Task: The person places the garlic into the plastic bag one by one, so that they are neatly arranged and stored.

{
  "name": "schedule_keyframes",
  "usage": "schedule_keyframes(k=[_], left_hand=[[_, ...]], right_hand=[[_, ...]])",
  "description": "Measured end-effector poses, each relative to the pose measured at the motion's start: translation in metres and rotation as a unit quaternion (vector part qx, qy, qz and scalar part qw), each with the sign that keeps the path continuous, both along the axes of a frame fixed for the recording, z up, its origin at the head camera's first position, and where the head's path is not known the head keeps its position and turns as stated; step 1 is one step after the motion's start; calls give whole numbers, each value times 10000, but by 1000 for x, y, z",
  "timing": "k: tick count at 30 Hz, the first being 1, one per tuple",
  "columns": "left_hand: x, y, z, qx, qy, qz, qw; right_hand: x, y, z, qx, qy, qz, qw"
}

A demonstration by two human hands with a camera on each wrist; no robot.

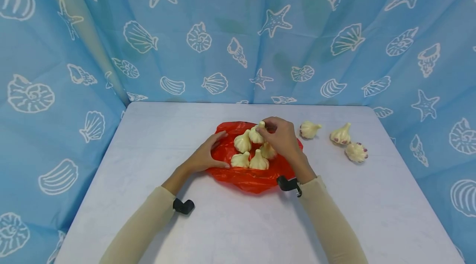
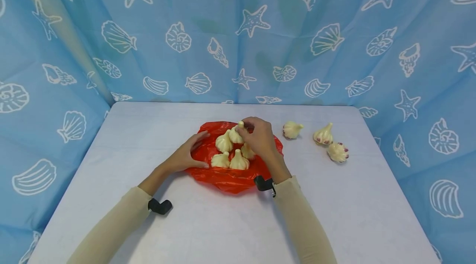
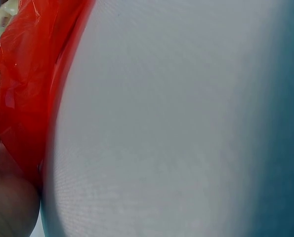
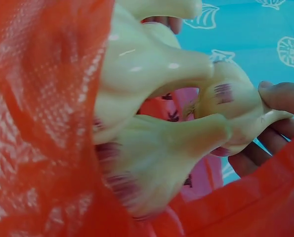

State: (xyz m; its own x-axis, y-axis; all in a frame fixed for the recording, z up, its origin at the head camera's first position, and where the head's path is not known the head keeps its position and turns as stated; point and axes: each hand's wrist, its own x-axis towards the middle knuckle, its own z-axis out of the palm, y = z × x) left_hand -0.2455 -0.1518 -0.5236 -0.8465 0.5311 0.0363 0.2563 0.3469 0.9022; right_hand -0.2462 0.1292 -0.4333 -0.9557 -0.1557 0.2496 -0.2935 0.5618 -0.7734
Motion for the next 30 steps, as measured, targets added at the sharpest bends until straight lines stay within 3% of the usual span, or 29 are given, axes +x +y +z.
schedule_keyframes(k=[12,21,30], left_hand=[[0,0,1,23,10,4,10000],[1,0,1,-22,24,37,10000],[1,0,0,-183,-67,126,9997]], right_hand=[[3,-6,-10,430,-773,-93,9960],[7,-8,-20,575,-755,28,9955],[8,-9,-33,1015,-407,205,9938]])
